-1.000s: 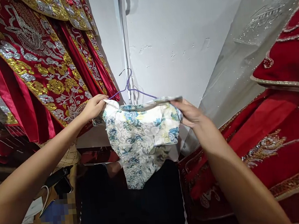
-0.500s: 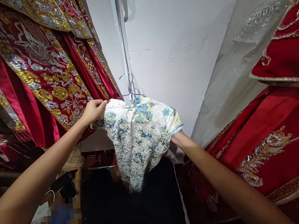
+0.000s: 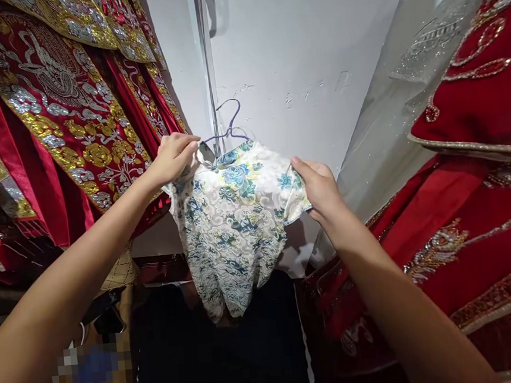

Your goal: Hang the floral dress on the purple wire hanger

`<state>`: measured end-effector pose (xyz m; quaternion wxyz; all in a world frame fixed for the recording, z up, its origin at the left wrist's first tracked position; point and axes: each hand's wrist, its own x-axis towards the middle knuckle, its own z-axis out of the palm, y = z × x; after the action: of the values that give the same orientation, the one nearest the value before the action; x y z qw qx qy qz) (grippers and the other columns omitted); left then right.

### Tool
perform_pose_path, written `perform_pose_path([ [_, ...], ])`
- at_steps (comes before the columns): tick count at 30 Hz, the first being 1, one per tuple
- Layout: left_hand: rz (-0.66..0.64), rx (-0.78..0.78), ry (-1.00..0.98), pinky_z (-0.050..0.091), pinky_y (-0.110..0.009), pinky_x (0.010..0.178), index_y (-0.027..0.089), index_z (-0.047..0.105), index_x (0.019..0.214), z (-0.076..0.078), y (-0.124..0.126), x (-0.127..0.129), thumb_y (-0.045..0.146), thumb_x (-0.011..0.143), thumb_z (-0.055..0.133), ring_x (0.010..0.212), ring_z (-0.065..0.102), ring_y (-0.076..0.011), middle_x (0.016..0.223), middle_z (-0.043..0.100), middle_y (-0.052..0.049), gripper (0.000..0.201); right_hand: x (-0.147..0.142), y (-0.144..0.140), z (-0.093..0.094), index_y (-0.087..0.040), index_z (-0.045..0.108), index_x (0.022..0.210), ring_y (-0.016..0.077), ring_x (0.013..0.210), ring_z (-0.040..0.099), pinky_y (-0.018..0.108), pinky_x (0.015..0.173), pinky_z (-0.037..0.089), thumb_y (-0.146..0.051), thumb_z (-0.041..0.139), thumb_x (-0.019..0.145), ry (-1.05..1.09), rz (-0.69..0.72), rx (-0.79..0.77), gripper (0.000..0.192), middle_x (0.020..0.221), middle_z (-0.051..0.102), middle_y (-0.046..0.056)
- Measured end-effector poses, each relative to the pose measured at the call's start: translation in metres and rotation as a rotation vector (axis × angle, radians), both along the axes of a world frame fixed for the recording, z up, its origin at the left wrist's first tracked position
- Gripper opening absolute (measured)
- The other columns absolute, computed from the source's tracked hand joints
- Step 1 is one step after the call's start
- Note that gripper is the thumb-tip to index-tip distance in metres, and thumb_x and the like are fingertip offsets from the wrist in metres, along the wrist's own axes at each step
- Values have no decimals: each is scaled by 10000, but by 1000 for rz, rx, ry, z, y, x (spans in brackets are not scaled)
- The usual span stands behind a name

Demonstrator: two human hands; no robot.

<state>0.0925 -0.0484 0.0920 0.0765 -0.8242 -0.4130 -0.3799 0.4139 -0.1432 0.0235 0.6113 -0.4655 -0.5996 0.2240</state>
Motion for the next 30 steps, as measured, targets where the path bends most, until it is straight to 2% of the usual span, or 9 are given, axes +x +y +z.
perform_pose_path([
  [4,-57,32,53,383,-477,1051,215,630,1232,2,-32,9,443,963,519,1187,495,-311,1240,601,-109,369,-33,-62,-16,-280,657,1121,258,764,702,375,593,581,-562,583,903,104,119,-147,364,918,716,76],
  [7,-96,-106,195,469,-386,911,176,700,1013,-13,-49,0,369,909,602,936,615,-249,993,687,-94,241,-61,-107,-32,-312,539,1317,225,679,672,373,540,571,-533,544,943,-158,460,-385,434,919,709,53],
  [10,-204,-270,285,496,-353,847,166,710,872,-32,-60,-14,323,922,573,825,649,-223,876,708,-85,214,-76,-119,-31,-296,575,1296,241,915,688,396,813,589,-479,740,824,-511,906,-373,533,1052,710,44],
  [12,-353,-314,271,496,-351,919,182,719,923,-41,-69,-23,318,945,548,948,667,-229,995,723,-87,219,-77,-103,-26,-281,662,1176,257,1064,661,401,960,538,-470,784,784,-672,1039,-300,452,1147,696,42],
  [15,-516,-295,202,460,-366,1039,209,731,1009,-46,-82,-30,327,973,526,1143,628,-233,1182,687,-96,240,-76,-61,-32,-292,629,1248,293,1206,598,459,1036,489,-461,715,849,-738,690,-109,442,1291,631,71],
  [17,-547,-230,132,445,-383,1064,222,747,1032,-45,-90,-29,333,974,537,1194,596,-236,1248,643,-107,244,-80,-31,-46,-289,392,1497,356,1385,441,540,1106,418,-444,761,798,-767,348,78,805,1511,439,135],
  [19,-561,-167,56,460,-389,1035,240,766,1020,-46,-94,-23,356,958,576,1173,585,-236,1227,621,-109,232,-91,-5,-62,-266,97,1604,400,1505,223,608,1182,286,-449,820,720,-829,206,270,1156,1639,192,177],
  [24,-558,-184,-248,517,-371,899,240,778,990,-54,-93,-4,472,925,614,973,617,-212,986,659,-82,291,-120,39,-68,-317,-95,1582,379,1514,205,648,1220,130,-407,733,770,-879,169,664,1163,1595,264,154],
  [30,-579,-391,-541,528,-435,989,223,596,1332,-67,-51,-24,584,891,613,1127,664,-267,1196,698,-118,570,-109,50,-20,-307,248,1572,354,1262,485,504,1102,380,-438,761,708,-857,220,708,1013,1340,474,113],
])
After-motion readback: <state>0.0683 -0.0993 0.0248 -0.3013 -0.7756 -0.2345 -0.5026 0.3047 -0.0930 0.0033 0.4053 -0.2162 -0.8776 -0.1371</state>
